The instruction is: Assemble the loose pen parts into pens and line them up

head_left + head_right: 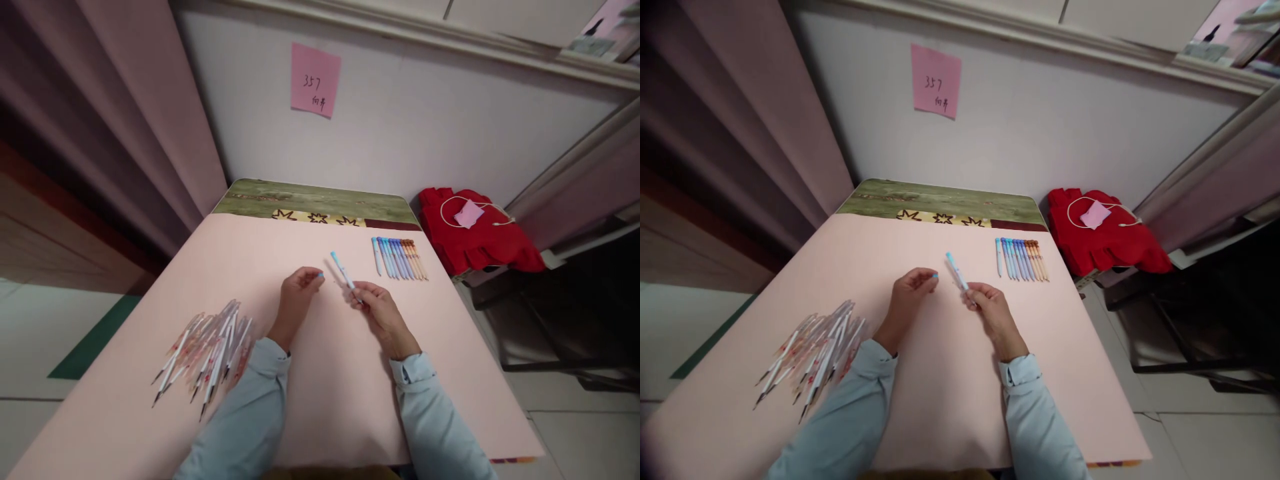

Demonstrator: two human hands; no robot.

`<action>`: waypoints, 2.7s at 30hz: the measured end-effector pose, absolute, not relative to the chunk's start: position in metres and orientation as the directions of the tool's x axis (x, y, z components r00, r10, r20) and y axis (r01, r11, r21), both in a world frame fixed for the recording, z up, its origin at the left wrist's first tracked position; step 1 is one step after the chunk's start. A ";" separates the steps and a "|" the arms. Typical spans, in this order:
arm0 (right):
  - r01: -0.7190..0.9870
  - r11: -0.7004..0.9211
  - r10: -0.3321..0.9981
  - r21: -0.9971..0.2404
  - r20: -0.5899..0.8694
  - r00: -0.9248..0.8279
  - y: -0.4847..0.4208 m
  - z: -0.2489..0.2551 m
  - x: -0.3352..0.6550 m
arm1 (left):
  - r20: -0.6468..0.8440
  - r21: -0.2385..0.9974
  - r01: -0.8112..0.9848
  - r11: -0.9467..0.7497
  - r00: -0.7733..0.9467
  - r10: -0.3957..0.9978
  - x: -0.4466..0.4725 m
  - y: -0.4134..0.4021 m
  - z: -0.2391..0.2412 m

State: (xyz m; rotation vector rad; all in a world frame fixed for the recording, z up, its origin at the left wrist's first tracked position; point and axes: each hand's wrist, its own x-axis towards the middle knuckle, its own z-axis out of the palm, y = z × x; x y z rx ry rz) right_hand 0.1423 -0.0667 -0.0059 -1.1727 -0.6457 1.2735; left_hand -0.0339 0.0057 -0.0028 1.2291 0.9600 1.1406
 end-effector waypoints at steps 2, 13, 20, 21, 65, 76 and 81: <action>-0.349 -0.178 0.964 -0.920 -0.235 0.127 -0.071 -0.004 0.135 | -0.093 0.912 -0.388 0.132 0.115 0.989 -0.034 0.009 -0.002; -0.175 -0.278 0.957 -0.945 -0.288 0.034 -0.078 -0.002 0.125 | -0.201 0.694 -0.682 0.229 0.122 0.972 -0.035 0.007 -0.004; -0.195 -0.264 0.960 -0.945 -0.276 0.038 -0.078 -0.002 0.123 | -0.177 0.726 -0.657 0.204 0.109 0.978 -0.034 0.007 -0.001; -0.197 -0.261 0.961 -0.945 -0.273 0.039 -0.078 -0.002 0.124 | -0.174 0.728 -0.656 0.200 0.105 0.979 -0.034 0.007 -0.001; 0.038 -0.175 0.974 -0.984 -0.167 0.152 -0.078 -0.016 0.121 | -0.182 0.780 -0.595 0.194 0.081 0.980 -0.032 0.004 -0.002; 0.414 -0.091 0.946 -0.906 0.051 0.319 -0.079 -0.014 0.107 | -0.220 0.756 -0.615 0.224 0.083 0.972 -0.030 0.003 0.003; 0.389 -0.056 0.912 -0.919 0.111 0.394 -0.077 -0.018 0.108 | -0.319 0.710 -0.631 0.312 0.106 0.942 -0.031 0.005 0.004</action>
